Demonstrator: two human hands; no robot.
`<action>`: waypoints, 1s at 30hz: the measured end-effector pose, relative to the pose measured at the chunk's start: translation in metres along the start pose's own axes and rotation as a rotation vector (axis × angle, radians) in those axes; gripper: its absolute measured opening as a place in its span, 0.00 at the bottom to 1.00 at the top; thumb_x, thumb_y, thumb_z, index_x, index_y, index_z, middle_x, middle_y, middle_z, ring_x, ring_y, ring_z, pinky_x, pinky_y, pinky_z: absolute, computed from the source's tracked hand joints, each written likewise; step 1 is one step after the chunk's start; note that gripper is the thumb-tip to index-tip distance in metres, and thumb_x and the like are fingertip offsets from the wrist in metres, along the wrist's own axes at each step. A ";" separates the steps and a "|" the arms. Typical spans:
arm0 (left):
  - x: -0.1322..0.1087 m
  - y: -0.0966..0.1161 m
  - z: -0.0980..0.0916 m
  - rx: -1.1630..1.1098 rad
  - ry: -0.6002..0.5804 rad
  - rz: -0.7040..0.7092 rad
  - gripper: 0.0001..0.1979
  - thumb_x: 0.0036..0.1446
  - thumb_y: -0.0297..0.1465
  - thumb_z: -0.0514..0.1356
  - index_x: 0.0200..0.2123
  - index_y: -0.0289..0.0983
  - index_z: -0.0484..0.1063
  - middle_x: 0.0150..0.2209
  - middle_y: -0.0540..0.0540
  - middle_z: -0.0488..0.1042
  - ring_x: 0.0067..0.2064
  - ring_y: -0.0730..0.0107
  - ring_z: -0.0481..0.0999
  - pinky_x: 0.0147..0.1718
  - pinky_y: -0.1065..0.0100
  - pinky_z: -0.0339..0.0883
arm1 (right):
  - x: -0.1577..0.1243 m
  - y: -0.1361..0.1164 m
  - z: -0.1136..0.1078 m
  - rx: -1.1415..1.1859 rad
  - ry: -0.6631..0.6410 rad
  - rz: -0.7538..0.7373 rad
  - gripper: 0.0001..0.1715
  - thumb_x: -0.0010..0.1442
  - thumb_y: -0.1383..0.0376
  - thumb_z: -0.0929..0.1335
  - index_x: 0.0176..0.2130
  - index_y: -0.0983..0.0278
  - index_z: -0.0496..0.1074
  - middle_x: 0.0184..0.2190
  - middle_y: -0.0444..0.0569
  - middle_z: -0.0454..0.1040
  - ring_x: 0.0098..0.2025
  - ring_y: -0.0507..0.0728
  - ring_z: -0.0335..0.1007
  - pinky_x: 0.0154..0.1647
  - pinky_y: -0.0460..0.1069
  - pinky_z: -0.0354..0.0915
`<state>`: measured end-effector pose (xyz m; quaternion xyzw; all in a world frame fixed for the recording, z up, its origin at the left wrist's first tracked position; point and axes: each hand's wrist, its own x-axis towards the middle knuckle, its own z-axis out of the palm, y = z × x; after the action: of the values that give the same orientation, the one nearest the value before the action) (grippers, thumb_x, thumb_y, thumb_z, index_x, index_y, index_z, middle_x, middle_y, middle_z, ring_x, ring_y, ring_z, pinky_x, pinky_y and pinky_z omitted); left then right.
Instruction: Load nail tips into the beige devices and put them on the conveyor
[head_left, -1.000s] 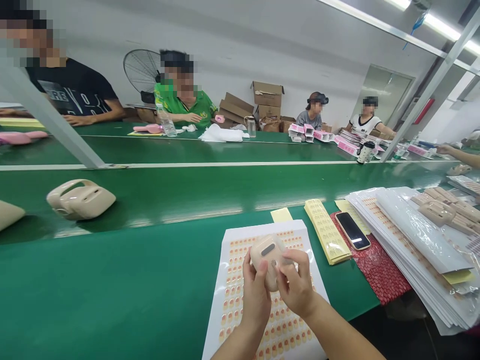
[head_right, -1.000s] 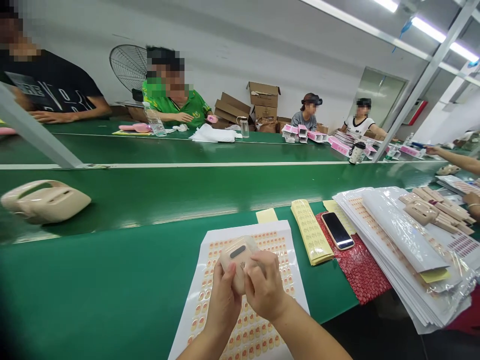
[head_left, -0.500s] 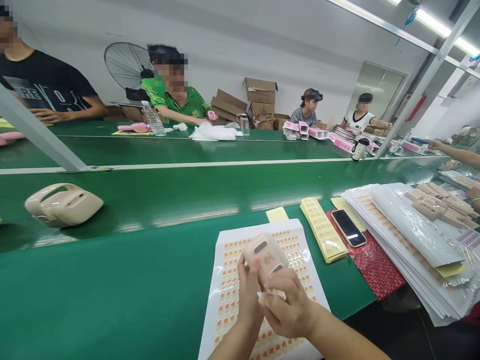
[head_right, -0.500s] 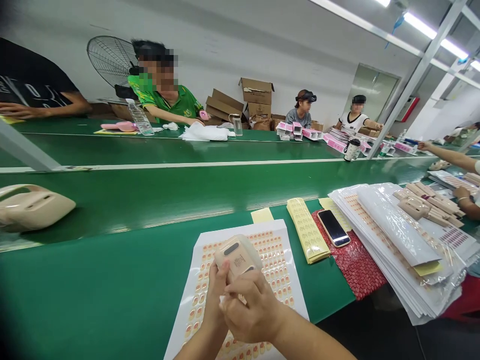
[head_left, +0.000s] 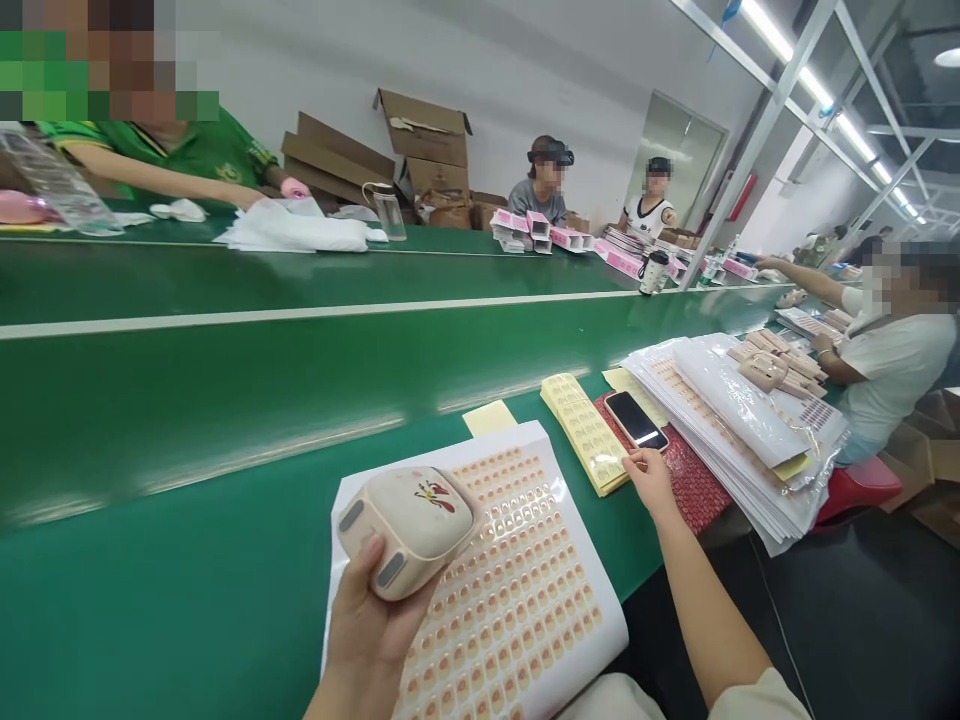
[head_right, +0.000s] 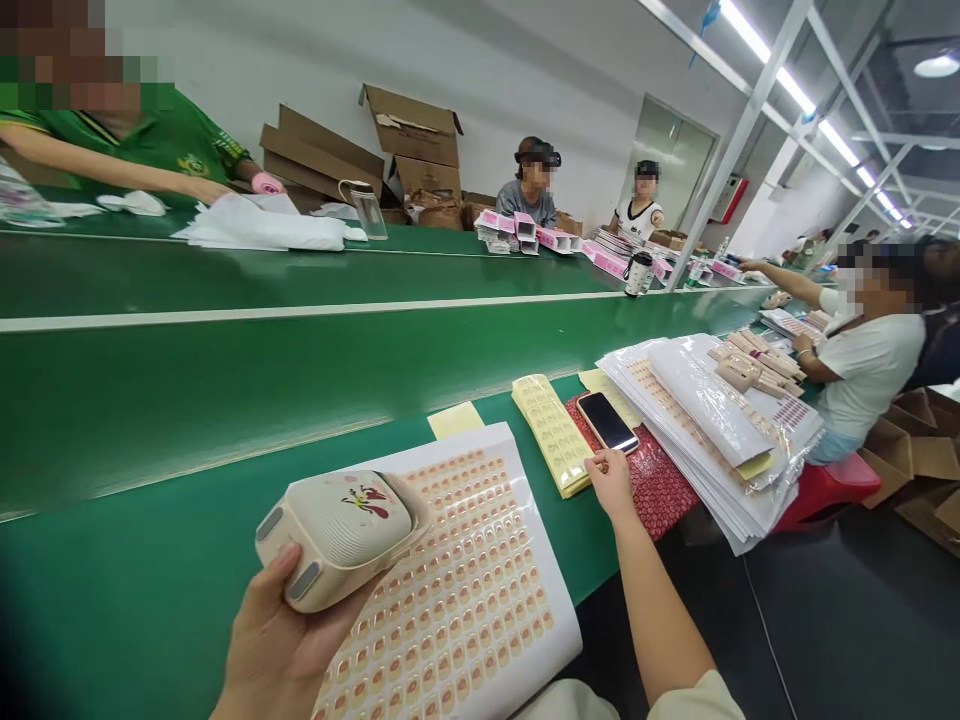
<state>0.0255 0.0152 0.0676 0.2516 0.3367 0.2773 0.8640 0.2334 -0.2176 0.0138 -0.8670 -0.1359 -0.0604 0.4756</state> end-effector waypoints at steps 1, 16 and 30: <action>0.002 0.001 -0.001 -0.005 -0.006 0.007 0.22 0.38 0.33 0.62 0.42 0.46 0.71 0.44 0.47 0.74 0.53 0.49 0.65 0.36 0.56 0.73 | 0.000 0.001 0.001 -0.033 -0.011 -0.007 0.15 0.50 0.56 0.64 0.23 0.65 0.66 0.33 0.54 0.65 0.32 0.58 0.65 0.33 0.56 0.66; 0.036 0.005 -0.031 -0.208 -0.143 0.199 0.39 0.23 0.50 0.70 0.43 0.47 0.69 0.53 0.46 0.67 0.62 0.41 0.49 0.50 0.46 0.63 | 0.003 -0.068 0.082 -0.235 -0.342 -0.553 0.15 0.53 0.69 0.65 0.43 0.63 0.70 0.41 0.55 0.66 0.44 0.60 0.63 0.47 0.58 0.64; 0.044 -0.007 -0.038 -0.274 -0.187 0.143 0.39 0.27 0.49 0.70 0.47 0.45 0.67 0.54 0.44 0.67 0.60 0.43 0.55 0.35 0.59 0.74 | 0.022 -0.075 0.119 -0.024 -0.439 -0.354 0.04 0.50 0.71 0.66 0.25 0.65 0.68 0.31 0.51 0.65 0.37 0.58 0.64 0.41 0.56 0.65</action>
<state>0.0280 0.0482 0.0191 0.1798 0.1952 0.3567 0.8957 0.2293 -0.0755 0.0148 -0.8276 -0.3843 0.0452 0.4066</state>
